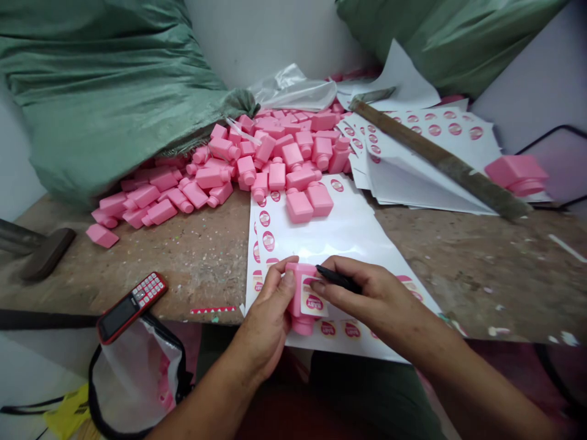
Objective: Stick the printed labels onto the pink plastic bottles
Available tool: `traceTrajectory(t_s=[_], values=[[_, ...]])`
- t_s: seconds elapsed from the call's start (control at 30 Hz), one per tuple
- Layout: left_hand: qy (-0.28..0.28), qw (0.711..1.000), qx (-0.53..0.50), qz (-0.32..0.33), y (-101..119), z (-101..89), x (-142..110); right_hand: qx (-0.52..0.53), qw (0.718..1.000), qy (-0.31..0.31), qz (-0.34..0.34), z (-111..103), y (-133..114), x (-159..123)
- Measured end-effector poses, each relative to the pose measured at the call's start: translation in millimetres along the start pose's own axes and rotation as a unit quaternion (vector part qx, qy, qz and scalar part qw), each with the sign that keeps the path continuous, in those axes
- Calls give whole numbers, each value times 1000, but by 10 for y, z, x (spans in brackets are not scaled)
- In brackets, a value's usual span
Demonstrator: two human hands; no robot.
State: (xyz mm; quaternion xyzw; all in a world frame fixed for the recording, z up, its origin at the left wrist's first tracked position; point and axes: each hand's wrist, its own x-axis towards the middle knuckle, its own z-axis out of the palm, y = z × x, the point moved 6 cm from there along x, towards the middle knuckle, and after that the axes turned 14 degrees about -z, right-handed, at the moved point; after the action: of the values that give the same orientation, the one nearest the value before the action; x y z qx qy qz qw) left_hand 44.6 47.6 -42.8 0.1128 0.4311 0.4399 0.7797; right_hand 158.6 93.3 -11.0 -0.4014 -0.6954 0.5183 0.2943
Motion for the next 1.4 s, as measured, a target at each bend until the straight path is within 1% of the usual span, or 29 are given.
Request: traceTrajectory(t_s=[0.17,0.37,0.53,0.7,0.8,0.9,1.0,1.07,1.13,1.2,1.3,1.4], values=[[-7,1000,-6,-8,-4,-5,21,23,1000,-6,-4,6,-21,25],[-8,1000,2,-6,-18,-29,26,5,1000,2,-22,-5,-43,25],[-16,1000,10,-6,-11,-21,-1,-10,1000,1,-11,1,-2,16],[-21,999,36,-9,-16,-8,-31,-42,998,14,-35,-12,-40,10],[-9,999,50,5,-9,-17,-34,-91,994,32,-48,-20,-71,-11],[11,998,62,18,-5,-35,-26,-187,978,68,-66,-30,-83,-59],[16,998,63,17,-16,-41,-14,-285,946,114,-100,-20,-93,-122],[16,998,65,17,-19,-39,-12,-322,930,134,-119,-8,-86,-160],[22,997,69,21,-3,-41,-20,-337,922,153,-118,-35,-59,-197],[36,996,73,26,25,-52,-39,-321,927,174,-88,-116,-10,-235],[44,995,83,15,47,-54,-75,-228,954,189,-48,-228,42,-273],[29,996,89,-10,23,-27,-101,-99,976,181,-69,-216,-3,-247]])
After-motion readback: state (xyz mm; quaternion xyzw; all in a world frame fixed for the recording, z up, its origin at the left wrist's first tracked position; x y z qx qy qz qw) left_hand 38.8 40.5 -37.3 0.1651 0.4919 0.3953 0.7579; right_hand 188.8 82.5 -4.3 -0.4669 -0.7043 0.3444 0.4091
